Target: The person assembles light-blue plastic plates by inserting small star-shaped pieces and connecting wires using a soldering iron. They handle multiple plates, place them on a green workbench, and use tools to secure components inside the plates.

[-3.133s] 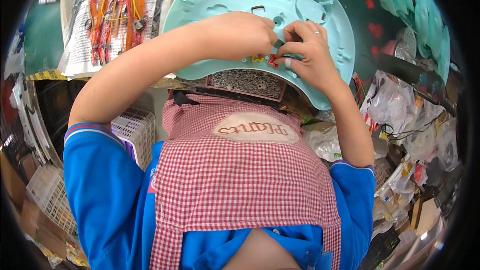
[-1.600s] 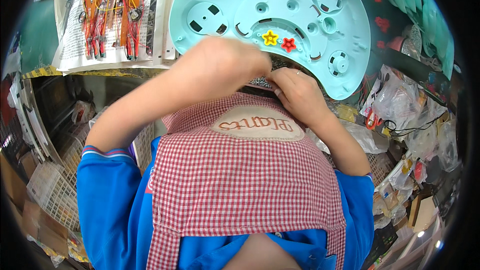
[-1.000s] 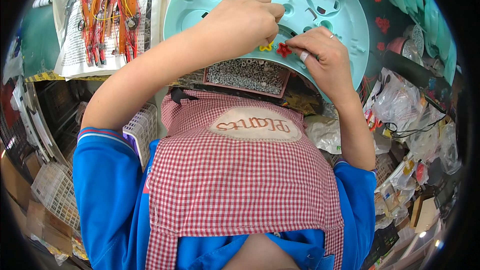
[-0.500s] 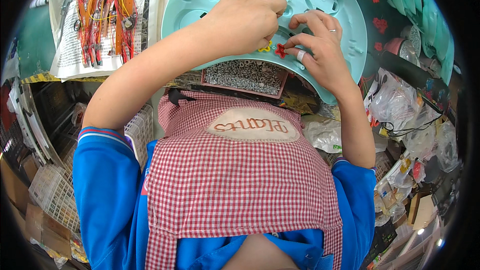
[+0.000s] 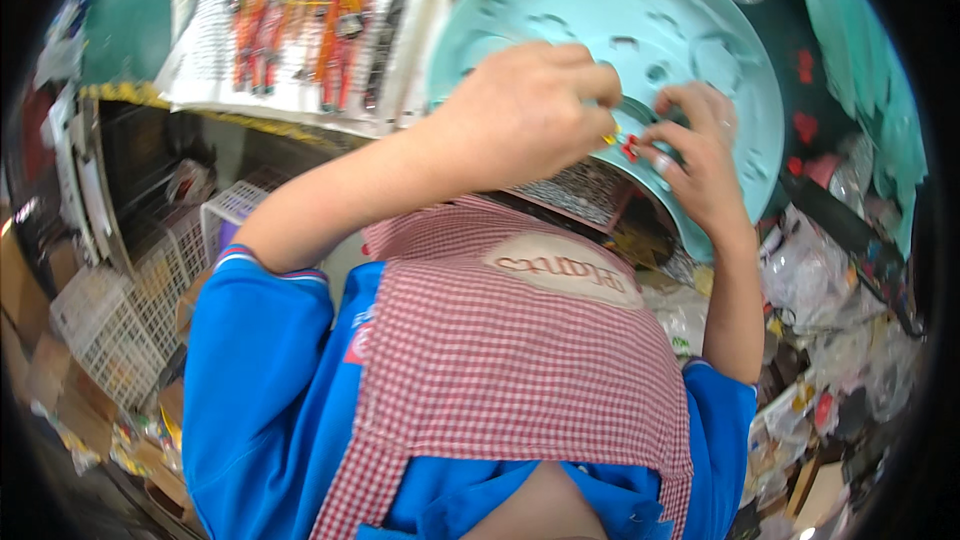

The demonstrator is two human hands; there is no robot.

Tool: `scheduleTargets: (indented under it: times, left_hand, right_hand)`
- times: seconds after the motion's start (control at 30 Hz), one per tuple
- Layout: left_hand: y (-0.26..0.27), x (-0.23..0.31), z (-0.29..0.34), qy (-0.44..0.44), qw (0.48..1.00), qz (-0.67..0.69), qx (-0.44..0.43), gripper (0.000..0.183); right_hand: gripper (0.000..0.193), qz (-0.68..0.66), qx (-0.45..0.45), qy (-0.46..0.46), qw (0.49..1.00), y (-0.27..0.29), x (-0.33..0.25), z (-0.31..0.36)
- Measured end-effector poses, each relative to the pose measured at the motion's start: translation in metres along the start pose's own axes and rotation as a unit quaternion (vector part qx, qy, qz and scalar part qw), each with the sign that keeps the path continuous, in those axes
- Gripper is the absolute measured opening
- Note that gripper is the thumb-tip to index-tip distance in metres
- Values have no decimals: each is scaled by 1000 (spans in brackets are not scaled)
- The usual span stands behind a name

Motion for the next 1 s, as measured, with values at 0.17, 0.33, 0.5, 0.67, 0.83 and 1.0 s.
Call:
scheduleTargets:
  times: [0.17,0.33,0.5,0.67,0.83,1.0]
  left_hand:
    - [55,-19,46,40,986,-89,136,9]
    - [107,-92,96,286,874,-375,119,26]
    - [134,-107,117,350,832,-409,135,29]
    - [154,-107,135,413,803,-407,135,21]
    - [128,-104,125,406,845,-329,112,13]
    - [114,-98,130,427,836,-330,98,14]
  right_hand:
    - [41,20,588,19,808,71,27,95]
    - [63,27,689,-110,716,88,131,181]
    - [70,-101,579,-125,799,66,153,148]
    - [81,-410,542,-126,723,70,105,139]
    - [86,-427,472,-130,760,74,76,140]
    - [86,-406,486,-122,765,68,55,136]
Point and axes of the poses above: each hand's wrist, its own z-axis away from the middle knuckle, its own y-axis out of the back of the hand, x = y × z, the point moved 5 cm from there along -z, towards the middle knuckle, and after that the axes turned 5 degrees about x, right-handed, at the moved point
